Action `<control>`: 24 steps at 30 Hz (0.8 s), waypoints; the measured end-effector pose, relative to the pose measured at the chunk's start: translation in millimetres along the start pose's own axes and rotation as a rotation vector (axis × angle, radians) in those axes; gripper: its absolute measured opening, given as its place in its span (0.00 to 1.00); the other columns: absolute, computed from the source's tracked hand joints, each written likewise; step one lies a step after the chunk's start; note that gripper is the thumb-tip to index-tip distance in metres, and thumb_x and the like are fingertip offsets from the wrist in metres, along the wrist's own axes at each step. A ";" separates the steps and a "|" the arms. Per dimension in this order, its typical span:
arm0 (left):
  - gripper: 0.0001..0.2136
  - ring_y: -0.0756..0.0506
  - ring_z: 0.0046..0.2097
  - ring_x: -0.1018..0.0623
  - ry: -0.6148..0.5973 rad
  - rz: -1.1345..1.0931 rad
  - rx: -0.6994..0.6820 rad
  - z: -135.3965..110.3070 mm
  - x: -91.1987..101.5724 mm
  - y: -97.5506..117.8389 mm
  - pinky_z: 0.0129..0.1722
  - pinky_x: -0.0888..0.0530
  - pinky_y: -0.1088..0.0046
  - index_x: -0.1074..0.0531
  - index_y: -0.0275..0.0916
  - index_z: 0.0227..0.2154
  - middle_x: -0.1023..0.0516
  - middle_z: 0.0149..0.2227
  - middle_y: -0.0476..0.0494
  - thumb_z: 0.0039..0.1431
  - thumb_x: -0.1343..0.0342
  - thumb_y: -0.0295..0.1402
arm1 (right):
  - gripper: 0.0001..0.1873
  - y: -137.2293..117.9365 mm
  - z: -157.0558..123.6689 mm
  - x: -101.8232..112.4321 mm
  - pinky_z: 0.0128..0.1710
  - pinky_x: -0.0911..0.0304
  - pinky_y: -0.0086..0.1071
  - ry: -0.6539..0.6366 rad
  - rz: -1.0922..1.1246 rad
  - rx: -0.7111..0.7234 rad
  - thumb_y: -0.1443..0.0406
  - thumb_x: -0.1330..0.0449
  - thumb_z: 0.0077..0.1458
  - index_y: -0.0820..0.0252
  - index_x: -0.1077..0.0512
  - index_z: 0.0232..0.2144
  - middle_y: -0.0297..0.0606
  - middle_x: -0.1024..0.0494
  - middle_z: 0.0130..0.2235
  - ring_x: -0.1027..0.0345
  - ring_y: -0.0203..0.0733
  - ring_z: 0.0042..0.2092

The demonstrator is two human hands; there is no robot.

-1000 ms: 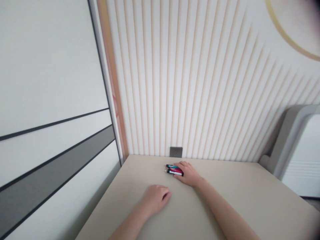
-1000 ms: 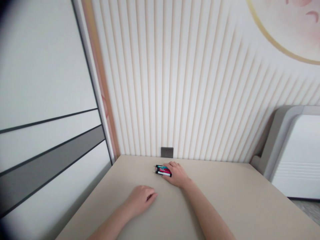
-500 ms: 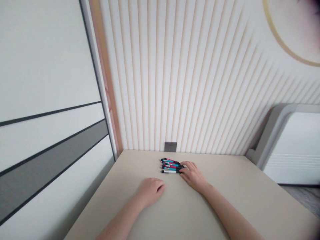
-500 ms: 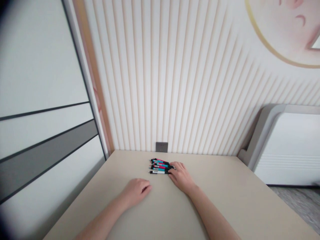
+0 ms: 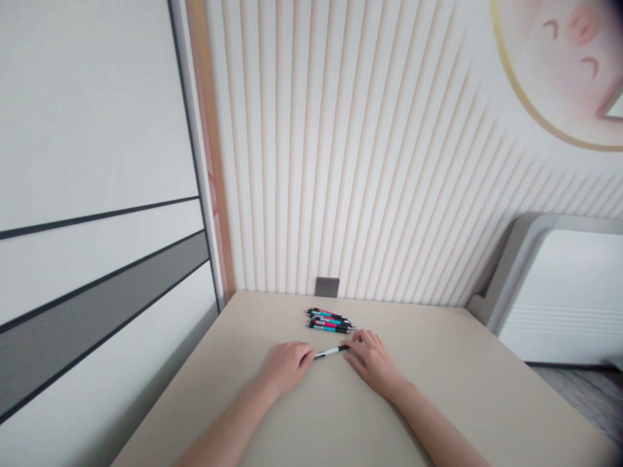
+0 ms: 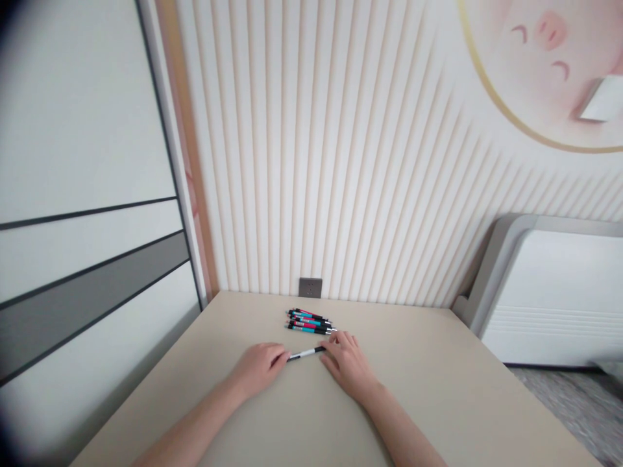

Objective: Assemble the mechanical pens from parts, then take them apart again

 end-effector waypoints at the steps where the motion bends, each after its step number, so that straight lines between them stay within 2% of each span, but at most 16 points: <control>1: 0.17 0.46 0.32 0.25 0.026 -0.013 0.013 0.5 1.9 -0.9 0.32 0.36 0.73 0.28 0.41 0.27 0.24 0.28 0.47 0.68 0.57 0.39 | 0.14 0.6 1.1 -0.6 0.49 0.39 0.43 0.000 0.012 -0.007 0.61 0.44 0.62 0.50 0.29 0.50 0.43 0.29 0.50 0.35 0.49 0.50; 4: 0.15 0.46 0.33 0.27 0.118 -0.067 0.037 1.2 9.9 -2.9 0.33 0.35 0.73 0.31 0.40 0.27 0.26 0.29 0.47 0.67 0.55 0.39 | 0.09 2.3 2.9 -3.7 0.49 0.38 0.40 -0.031 0.081 -0.015 0.64 0.45 0.62 0.54 0.27 0.43 0.41 0.27 0.47 0.34 0.46 0.49; 7: 0.07 0.45 0.40 0.26 0.164 -0.140 -0.037 0.7 15.5 1.4 0.40 0.32 0.70 0.30 0.40 0.33 0.25 0.36 0.45 0.63 0.48 0.37 | 0.08 -1.6 -1.1 -4.3 0.46 0.38 0.39 -0.077 0.099 -0.011 0.66 0.46 0.63 0.55 0.27 0.41 0.38 0.25 0.40 0.32 0.44 0.44; 10: 0.08 0.43 0.46 0.27 0.118 -0.150 -0.157 -0.7 14.1 11.2 0.48 0.32 0.65 0.28 0.42 0.40 0.25 0.41 0.45 0.60 0.43 0.37 | 0.11 -12.4 -6.9 -2.1 0.45 0.38 0.40 -0.096 0.064 0.006 0.66 0.45 0.63 0.54 0.28 0.47 0.39 0.25 0.40 0.33 0.46 0.44; 13: 0.09 0.42 0.46 0.28 0.065 -0.103 -0.195 -1.3 10.1 18.2 0.50 0.32 0.62 0.28 0.44 0.42 0.26 0.42 0.45 0.58 0.41 0.35 | 0.14 -21.9 -8.2 -0.2 0.44 0.38 0.40 -0.075 0.076 0.011 0.67 0.48 0.64 0.53 0.27 0.48 0.41 0.25 0.40 0.33 0.46 0.43; 17: 0.11 0.41 0.48 0.28 0.069 -0.071 -0.179 0.7 10.0 21.5 0.49 0.32 0.62 0.29 0.44 0.47 0.26 0.45 0.44 0.61 0.43 0.33 | 0.16 -23.7 -5.6 6.8 0.44 0.36 0.37 0.041 0.272 -0.033 0.66 0.53 0.67 0.56 0.26 0.45 0.42 0.27 0.40 0.33 0.43 0.43; 21: 0.08 0.43 0.43 0.26 0.004 -0.099 -0.209 2.3 8.8 22.9 0.44 0.31 0.67 0.27 0.42 0.40 0.23 0.39 0.45 0.67 0.51 0.34 | 0.18 -20.2 -5.5 11.7 0.43 0.35 0.33 0.127 0.471 -0.092 0.60 0.54 0.68 0.57 0.25 0.41 0.42 0.26 0.38 0.31 0.41 0.41; 24: 0.11 0.44 0.40 0.26 -0.011 -0.103 -0.223 2.0 8.9 22.7 0.42 0.31 0.69 0.27 0.41 0.38 0.23 0.36 0.45 0.68 0.53 0.36 | 0.23 -11.5 -6.8 6.2 0.37 0.36 0.32 0.116 0.458 -0.204 0.54 0.56 0.67 0.59 0.25 0.34 0.39 0.25 0.32 0.32 0.40 0.34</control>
Point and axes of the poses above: each hand's wrist, its own z-axis towards the middle knuckle, its own x-axis out of the back of the hand, y = z × x, the point moved 6 cm from there along z, towards the middle knuckle
